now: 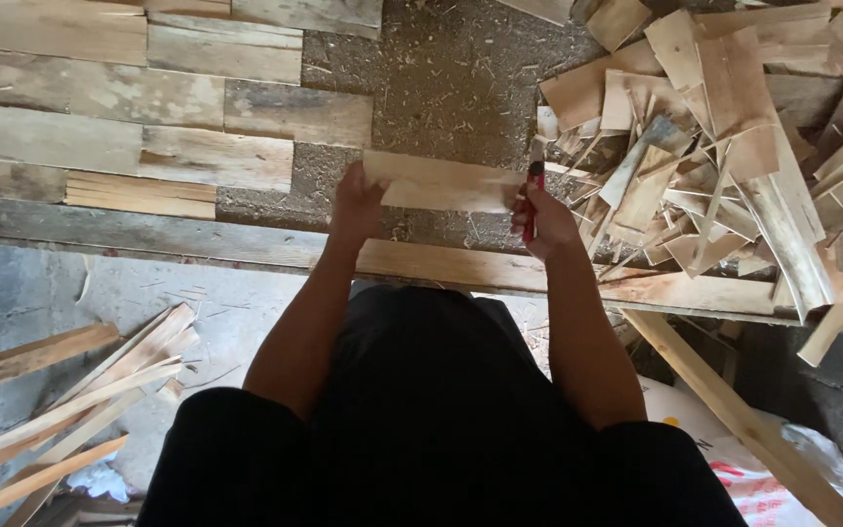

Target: Trim and arrange thin wood planks to create a tiled pattern on a surface.

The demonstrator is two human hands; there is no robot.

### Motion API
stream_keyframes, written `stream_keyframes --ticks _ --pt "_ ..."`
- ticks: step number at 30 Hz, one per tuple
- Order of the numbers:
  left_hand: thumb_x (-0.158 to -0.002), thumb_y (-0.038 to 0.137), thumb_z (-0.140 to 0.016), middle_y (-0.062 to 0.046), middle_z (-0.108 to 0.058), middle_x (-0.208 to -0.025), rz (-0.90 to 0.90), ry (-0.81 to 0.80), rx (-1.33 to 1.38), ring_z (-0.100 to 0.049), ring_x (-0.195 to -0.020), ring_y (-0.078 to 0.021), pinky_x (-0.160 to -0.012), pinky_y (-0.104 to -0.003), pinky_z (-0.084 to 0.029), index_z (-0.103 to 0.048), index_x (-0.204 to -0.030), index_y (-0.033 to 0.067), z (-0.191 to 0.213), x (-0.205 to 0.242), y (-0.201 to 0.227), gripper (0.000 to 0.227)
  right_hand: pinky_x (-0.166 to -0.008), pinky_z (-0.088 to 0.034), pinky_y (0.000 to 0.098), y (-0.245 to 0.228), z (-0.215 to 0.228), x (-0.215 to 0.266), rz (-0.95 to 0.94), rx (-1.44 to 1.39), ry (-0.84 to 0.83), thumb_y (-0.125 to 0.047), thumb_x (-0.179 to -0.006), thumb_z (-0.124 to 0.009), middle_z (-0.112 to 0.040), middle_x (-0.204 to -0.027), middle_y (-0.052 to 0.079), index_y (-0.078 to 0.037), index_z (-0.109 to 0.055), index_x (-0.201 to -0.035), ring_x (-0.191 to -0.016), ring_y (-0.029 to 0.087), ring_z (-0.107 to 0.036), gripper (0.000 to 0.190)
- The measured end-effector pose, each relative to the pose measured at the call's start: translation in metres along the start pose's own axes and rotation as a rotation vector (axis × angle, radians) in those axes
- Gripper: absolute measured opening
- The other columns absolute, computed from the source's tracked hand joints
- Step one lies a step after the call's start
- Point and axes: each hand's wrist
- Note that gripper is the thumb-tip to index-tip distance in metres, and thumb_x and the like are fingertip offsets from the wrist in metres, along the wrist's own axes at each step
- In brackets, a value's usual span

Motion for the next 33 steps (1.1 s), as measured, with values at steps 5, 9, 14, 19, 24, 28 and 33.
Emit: stream_keyframes --ticks 5,9,14,19,24,28,33 --pt "-0.096 0.009 -0.071 -0.021 -0.068 -0.115 -0.069 0.117 -0.215 -0.069 -0.101 -0.0302 -0.081 -0.044 -0.057 -0.056 -0.128 0.0014 -0.021 -0.021 -0.025 0.036 -0.05 -0.047 0.0261 0.006 0.003 0.009 0.166 0.231 0.155 -0.032 -0.108 -0.048 -0.067 -0.082 0.007 -0.007 -0.062 -0.125 -0.057 0.011 -0.054 0.033" --pt "-0.092 0.017 -0.061 -0.02 -0.069 -0.12 0.161 0.207 -0.125 -0.073 -0.1 -0.0324 -0.081 -0.048 -0.062 -0.047 -0.141 0.0071 -0.03 -0.015 -0.006 0.052 -0.044 -0.039 0.0248 0.019 0.018 0.02 0.327 0.388 0.252 -0.028 -0.107 -0.056 -0.07 -0.081 0.008 -0.008 -0.061 -0.125 -0.053 0.009 -0.052 0.027" --pt "-0.097 0.029 -0.068 -0.026 -0.063 -0.129 0.16 0.241 -0.475 -0.067 -0.109 -0.0396 -0.092 -0.057 -0.055 -0.039 -0.149 0.0039 -0.029 -0.004 -0.022 0.064 -0.042 -0.04 0.0251 0.03 0.015 0.04 0.37 0.564 0.318 -0.026 -0.107 -0.054 -0.072 -0.08 0.005 -0.01 -0.06 -0.126 -0.052 0.008 -0.053 0.026" --pt "-0.093 0.039 -0.074 -0.022 -0.057 -0.137 0.15 0.259 -0.76 -0.055 -0.124 -0.0405 -0.101 -0.065 -0.043 -0.046 -0.145 0.0058 -0.027 0.021 0.052 0.067 -0.045 -0.046 0.0261 0.034 0.009 0.056 0.431 0.689 0.319 -0.022 -0.106 -0.053 -0.072 -0.08 0.004 -0.007 -0.057 -0.124 -0.054 0.008 -0.058 0.024" --pt "-0.083 0.042 -0.078 -0.025 -0.054 -0.133 -0.018 0.279 -0.907 -0.049 -0.125 -0.0443 -0.1 -0.06 -0.044 -0.058 -0.131 0.0027 -0.04 0.027 0.044 0.065 -0.058 -0.053 0.0337 0.036 0.017 0.064 0.711 0.909 0.327 -0.015 -0.104 -0.053 -0.073 -0.082 0.008 -0.004 -0.059 -0.122 -0.059 0.016 -0.066 0.022" --pt "-0.089 0.03 -0.073 -0.024 -0.054 -0.142 -0.276 0.067 -0.966 -0.051 -0.133 -0.0414 -0.108 -0.054 -0.045 -0.062 -0.131 0.0048 -0.074 0.017 0.009 0.05 -0.063 -0.055 0.0396 0.036 0.052 0.054 0.847 1.028 0.45 -0.012 -0.097 -0.062 -0.069 -0.081 0.013 -0.003 -0.059 -0.111 -0.067 0.024 -0.07 0.017" --pt "-0.086 0.01 -0.068 -0.02 -0.045 -0.158 -0.672 -0.341 -1.105 -0.038 -0.148 -0.0409 -0.12 -0.053 -0.036 -0.059 -0.139 0.0063 -0.12 0.014 0.013 0.054 -0.086 -0.055 0.0488 0.017 0.115 0.036 1.025 1.302 0.928 -0.01 -0.094 -0.069 -0.067 -0.104 0.015 -0.009 -0.059 -0.112 -0.096 0.033 -0.066 0.021"
Point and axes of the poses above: each hand's wrist, its own x-axis away from the middle knuckle, its own z-axis out of the back of the hand, y = z × x
